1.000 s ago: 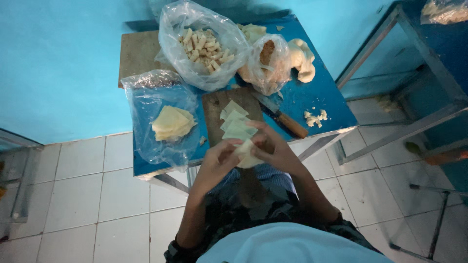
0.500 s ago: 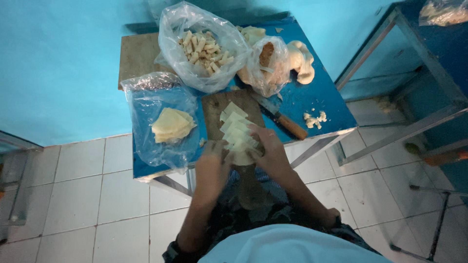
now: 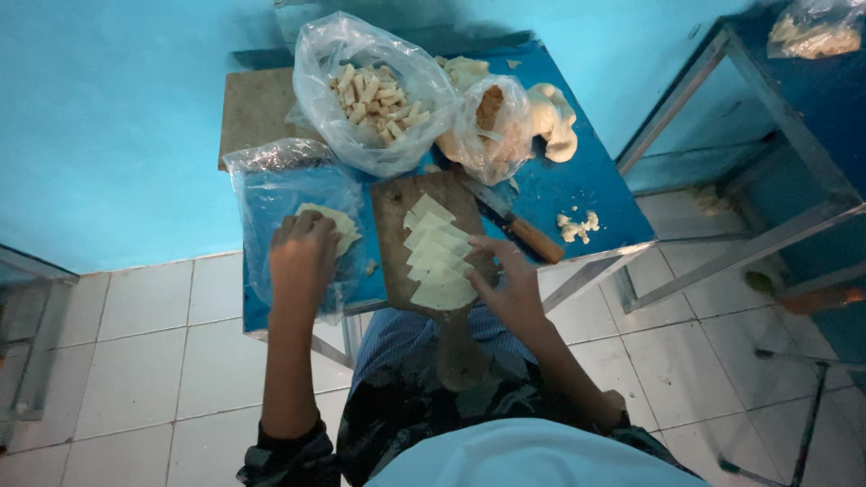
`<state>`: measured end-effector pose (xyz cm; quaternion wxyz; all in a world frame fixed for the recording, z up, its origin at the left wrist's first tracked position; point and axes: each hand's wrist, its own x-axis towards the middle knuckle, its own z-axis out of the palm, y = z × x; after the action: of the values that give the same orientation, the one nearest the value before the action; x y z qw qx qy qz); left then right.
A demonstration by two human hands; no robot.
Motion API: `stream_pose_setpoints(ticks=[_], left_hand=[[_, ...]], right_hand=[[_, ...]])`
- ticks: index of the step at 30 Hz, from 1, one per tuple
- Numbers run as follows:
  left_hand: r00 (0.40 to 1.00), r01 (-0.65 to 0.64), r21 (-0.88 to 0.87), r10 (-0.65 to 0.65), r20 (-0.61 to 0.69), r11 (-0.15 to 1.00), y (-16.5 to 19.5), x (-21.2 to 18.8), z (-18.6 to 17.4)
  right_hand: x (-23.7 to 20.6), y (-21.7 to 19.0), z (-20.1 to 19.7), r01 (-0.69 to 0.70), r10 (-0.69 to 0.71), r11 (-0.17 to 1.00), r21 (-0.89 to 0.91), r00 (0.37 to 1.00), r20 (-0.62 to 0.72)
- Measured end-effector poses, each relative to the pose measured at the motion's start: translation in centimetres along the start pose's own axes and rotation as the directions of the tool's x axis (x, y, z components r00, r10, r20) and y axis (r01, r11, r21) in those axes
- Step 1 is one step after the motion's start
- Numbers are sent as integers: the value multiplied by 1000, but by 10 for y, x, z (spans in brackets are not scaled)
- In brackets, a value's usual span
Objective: The person sits at a table and folds thin square dough sheets one at a time into triangles on a wooden board, occasionally spooning brown filling onto a sheet before folding it, and sets folded pieces aside while taking more sheets from a plastic bag.
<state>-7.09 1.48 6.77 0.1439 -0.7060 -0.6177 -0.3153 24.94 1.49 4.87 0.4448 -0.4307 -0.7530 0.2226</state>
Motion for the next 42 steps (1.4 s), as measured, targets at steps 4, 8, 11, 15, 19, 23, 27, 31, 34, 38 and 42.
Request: stream_pose_setpoints(ticks=[4,8,11,15,19,23,27,31,34,38,42], left_hand=[[1000,23,-103,-24,-13,994,-11,-4,1],[999,4,-156,-10,-37,988,-32,-10,12],[975,134,-361,-188,-117,923,-58,-8,21],[759,199,-662,-541,-363,722,-88,-8,11],[732,128,-939,-669,-128,319,-62,-25,1],[916,327,-894,-334,221,306,6,-36,-1],[926,325,-761,-26,377,561,81,-37,3],[937,175,-768,136,322,616,119,-34,0],[927,270,-797,78,367,540,125,-30,-4],[955,221,-724,5,297,653,114,-31,-4],[994,-53,-501,94,56,864,102,-39,6]], right_hand=[[0,3,0,59,-59,998,0,998,-23],[-1,7,1,48,-48,999,-17,999,16],[-1,8,3,34,-34,999,14,999,-1],[-2,9,3,3,-2,998,70,1000,-16],[-2,10,1,37,-38,988,150,999,6],[-5,2,-5,-43,0,934,353,993,120],[-3,-10,-16,-121,-89,796,593,946,313],[-1,-16,-21,-294,55,799,524,904,424],[-2,-13,-19,-287,80,802,523,920,383],[-4,1,-14,-131,50,907,400,977,206],[-4,16,-7,19,-96,884,468,985,140]])
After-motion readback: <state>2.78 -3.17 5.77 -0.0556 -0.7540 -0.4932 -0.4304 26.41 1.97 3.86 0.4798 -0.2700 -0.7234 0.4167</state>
